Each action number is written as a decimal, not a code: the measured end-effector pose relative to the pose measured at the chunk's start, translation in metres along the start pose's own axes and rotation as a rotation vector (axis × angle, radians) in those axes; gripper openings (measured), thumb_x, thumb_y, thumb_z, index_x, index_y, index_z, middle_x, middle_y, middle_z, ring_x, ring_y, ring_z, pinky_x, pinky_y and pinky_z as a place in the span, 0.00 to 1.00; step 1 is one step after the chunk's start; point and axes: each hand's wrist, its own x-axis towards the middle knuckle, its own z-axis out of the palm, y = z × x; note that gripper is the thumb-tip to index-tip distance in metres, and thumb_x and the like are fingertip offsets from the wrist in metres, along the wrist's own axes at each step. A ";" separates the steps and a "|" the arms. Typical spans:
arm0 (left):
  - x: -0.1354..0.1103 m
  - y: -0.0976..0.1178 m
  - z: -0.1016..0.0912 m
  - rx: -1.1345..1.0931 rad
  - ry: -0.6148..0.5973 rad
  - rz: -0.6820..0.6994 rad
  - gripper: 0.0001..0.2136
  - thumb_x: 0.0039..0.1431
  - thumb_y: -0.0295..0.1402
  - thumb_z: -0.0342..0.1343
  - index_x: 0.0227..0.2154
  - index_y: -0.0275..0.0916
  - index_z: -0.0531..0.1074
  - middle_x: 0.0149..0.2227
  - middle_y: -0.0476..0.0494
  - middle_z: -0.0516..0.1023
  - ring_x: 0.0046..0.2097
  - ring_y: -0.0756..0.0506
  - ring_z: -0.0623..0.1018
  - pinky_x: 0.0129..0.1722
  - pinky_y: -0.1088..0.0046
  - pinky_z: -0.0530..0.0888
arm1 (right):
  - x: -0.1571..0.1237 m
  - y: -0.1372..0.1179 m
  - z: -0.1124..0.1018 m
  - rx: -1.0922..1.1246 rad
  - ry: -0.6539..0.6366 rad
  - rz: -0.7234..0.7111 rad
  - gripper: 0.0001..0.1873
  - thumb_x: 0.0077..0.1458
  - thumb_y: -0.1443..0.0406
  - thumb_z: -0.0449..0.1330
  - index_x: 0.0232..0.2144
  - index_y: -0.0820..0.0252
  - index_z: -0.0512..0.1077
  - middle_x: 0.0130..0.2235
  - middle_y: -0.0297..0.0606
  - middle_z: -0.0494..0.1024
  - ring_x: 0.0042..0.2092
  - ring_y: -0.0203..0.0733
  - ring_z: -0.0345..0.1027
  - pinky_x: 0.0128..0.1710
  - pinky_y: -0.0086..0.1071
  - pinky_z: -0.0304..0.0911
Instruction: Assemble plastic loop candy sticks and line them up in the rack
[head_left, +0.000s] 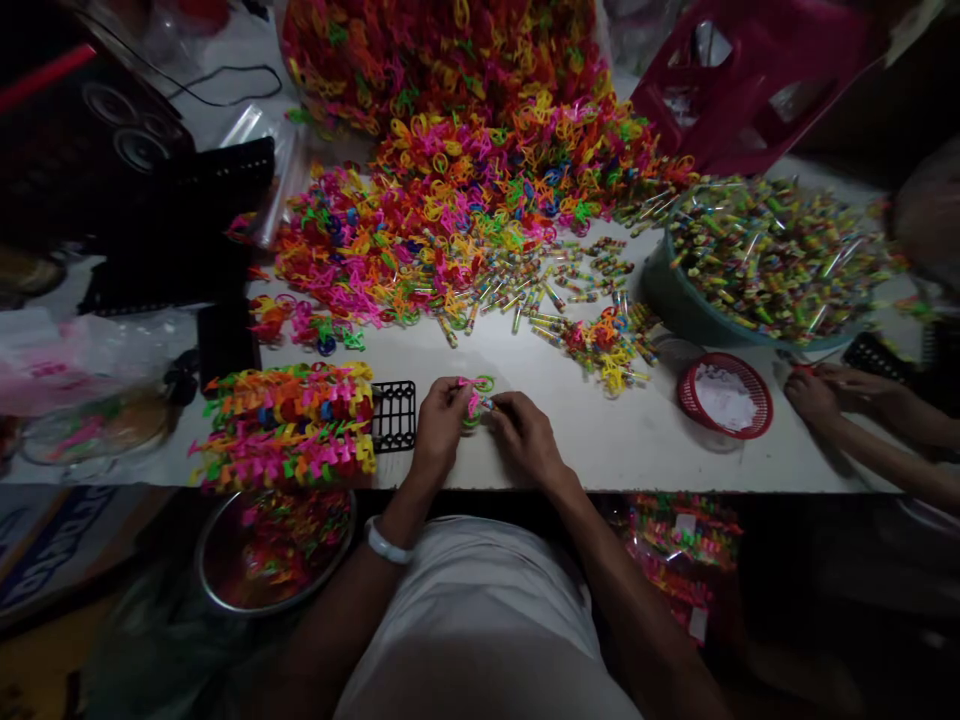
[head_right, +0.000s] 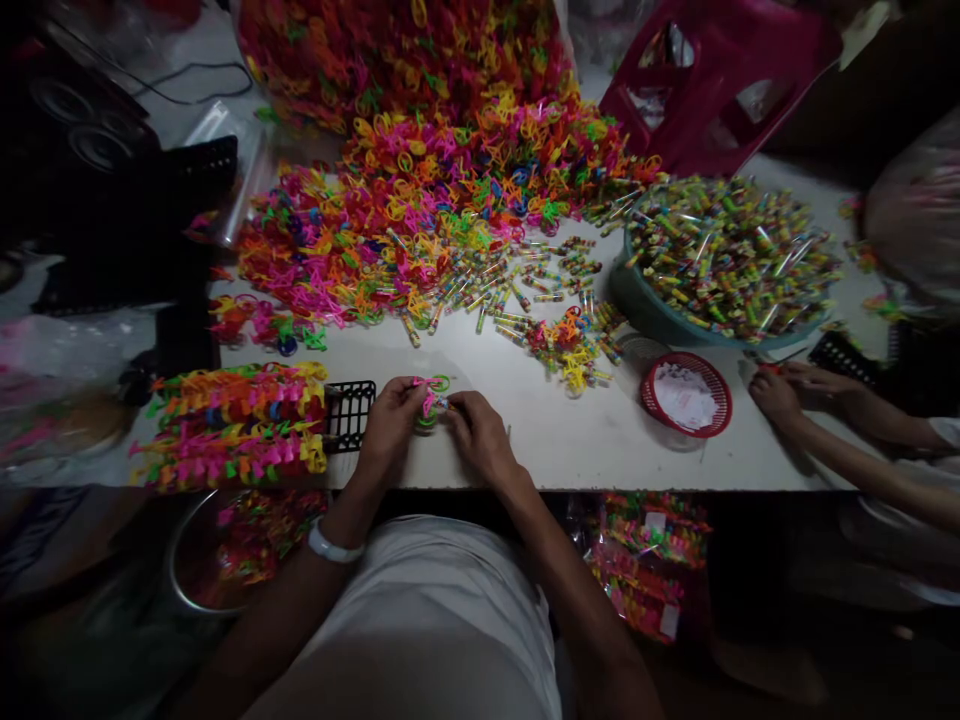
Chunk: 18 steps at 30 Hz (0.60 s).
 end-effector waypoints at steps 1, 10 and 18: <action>0.000 0.000 0.001 0.003 0.003 -0.001 0.15 0.48 0.42 0.61 0.34 0.37 0.71 0.29 0.50 0.73 0.30 0.51 0.71 0.28 0.78 0.67 | 0.000 0.000 0.000 -0.001 0.003 0.004 0.09 0.62 0.62 0.53 0.42 0.58 0.70 0.41 0.41 0.76 0.42 0.41 0.70 0.43 0.34 0.66; -0.003 -0.003 0.008 0.038 0.033 0.024 0.12 0.52 0.40 0.59 0.35 0.38 0.70 0.30 0.50 0.74 0.31 0.51 0.72 0.28 0.78 0.68 | -0.001 -0.002 0.001 0.109 0.010 0.120 0.10 0.62 0.61 0.54 0.42 0.57 0.72 0.40 0.38 0.78 0.40 0.40 0.71 0.41 0.32 0.66; -0.002 -0.008 0.008 0.039 0.059 0.112 0.08 0.54 0.37 0.57 0.33 0.39 0.67 0.31 0.51 0.70 0.33 0.51 0.71 0.32 0.77 0.67 | 0.001 0.010 0.004 0.053 -0.012 -0.040 0.12 0.62 0.63 0.54 0.45 0.56 0.73 0.43 0.40 0.79 0.43 0.41 0.73 0.44 0.35 0.69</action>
